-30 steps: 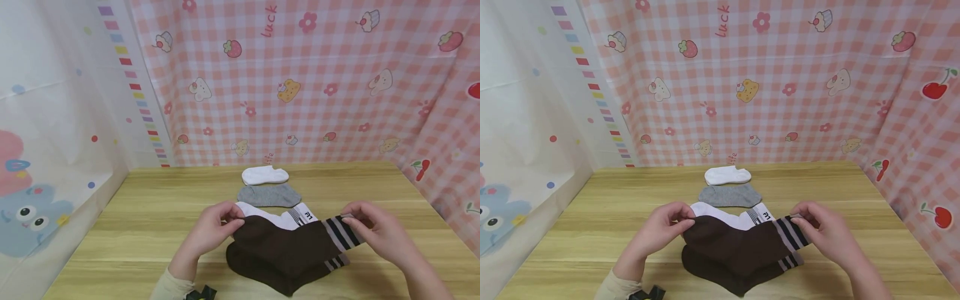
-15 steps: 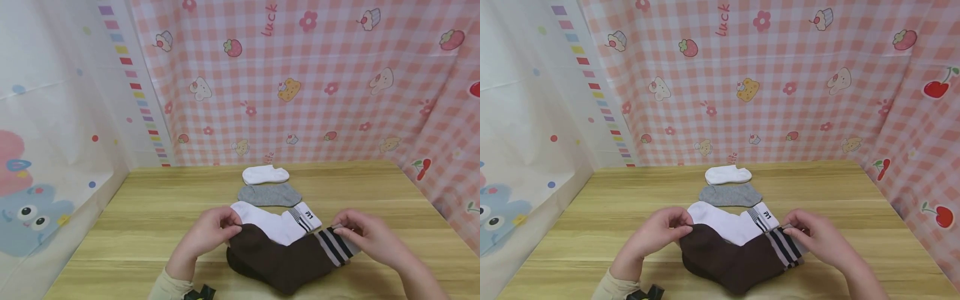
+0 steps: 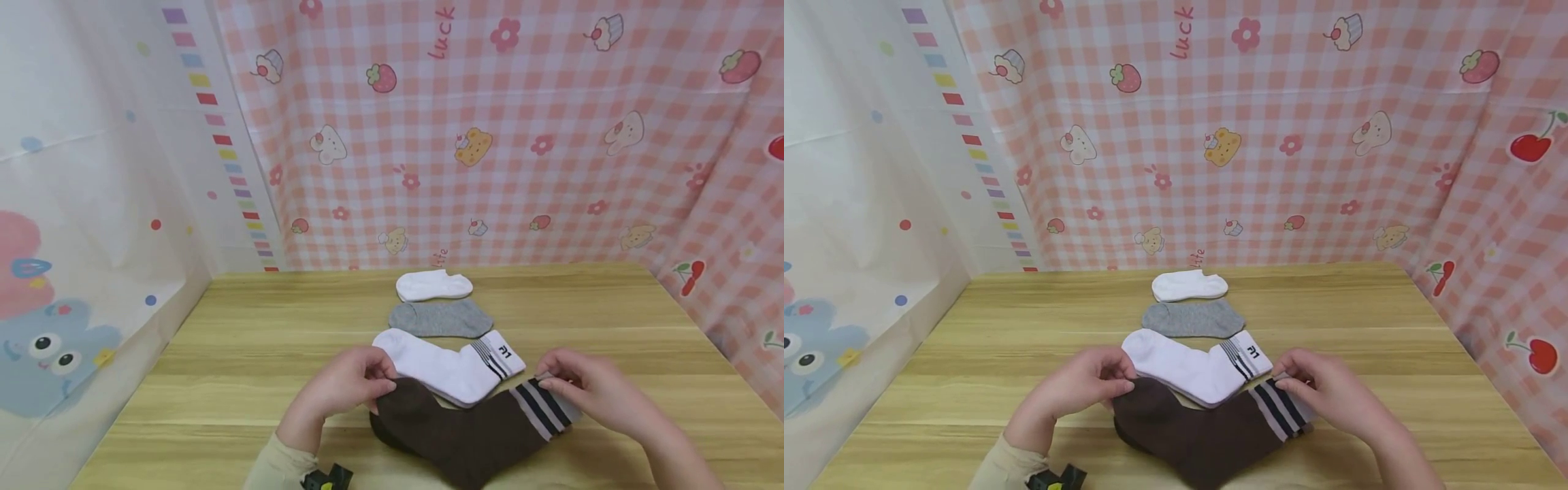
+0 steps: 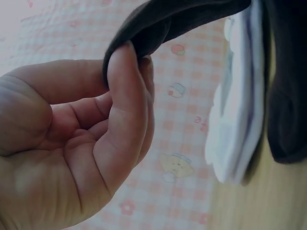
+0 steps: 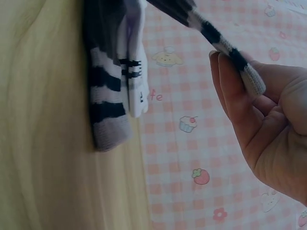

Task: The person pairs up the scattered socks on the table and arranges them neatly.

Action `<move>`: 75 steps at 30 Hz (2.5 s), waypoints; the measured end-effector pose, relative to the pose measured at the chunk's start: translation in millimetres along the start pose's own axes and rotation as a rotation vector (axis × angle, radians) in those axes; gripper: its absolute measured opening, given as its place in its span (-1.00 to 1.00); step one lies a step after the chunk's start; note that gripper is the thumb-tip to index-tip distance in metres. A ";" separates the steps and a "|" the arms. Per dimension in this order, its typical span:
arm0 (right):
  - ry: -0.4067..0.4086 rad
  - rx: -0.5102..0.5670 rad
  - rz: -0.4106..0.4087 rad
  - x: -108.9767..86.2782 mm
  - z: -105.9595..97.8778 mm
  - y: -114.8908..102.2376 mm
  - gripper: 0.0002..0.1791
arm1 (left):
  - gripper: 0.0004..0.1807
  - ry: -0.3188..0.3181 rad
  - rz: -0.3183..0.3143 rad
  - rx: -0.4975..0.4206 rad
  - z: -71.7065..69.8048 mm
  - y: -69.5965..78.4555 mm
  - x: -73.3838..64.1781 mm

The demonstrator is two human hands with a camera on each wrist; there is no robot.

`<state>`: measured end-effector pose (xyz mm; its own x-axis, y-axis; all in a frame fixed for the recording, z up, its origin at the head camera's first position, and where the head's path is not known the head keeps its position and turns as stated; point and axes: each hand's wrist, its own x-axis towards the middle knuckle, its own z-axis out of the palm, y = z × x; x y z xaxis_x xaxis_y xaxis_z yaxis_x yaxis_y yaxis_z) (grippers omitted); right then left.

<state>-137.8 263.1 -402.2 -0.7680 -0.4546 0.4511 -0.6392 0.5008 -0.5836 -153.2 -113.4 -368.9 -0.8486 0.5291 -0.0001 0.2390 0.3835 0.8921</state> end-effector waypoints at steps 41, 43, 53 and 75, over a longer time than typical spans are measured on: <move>-0.113 -0.122 0.064 0.6 2.9 22.6 -0.79 | -0.83 -0.059 -0.085 0.224 1.4 -22.2 9.4; -0.128 -0.134 0.081 1.4 2.3 21.7 -0.81 | -0.83 -0.059 -0.092 0.243 1.4 -22.6 9.0; -0.201 -0.146 0.114 6.6 2.8 25.7 -0.82 | -0.79 -0.065 -0.134 0.355 2.2 -28.7 8.8; -0.308 -0.231 0.132 8.6 8.0 35.0 -0.78 | -0.77 -0.106 -0.152 0.653 6.3 -37.3 19.7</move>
<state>-166.5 270.8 -424.1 -0.8187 -0.5573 0.1381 -0.5548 0.7058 -0.4405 -175.8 -112.5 -405.1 -0.8526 0.4914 -0.1779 0.3848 0.8205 0.4227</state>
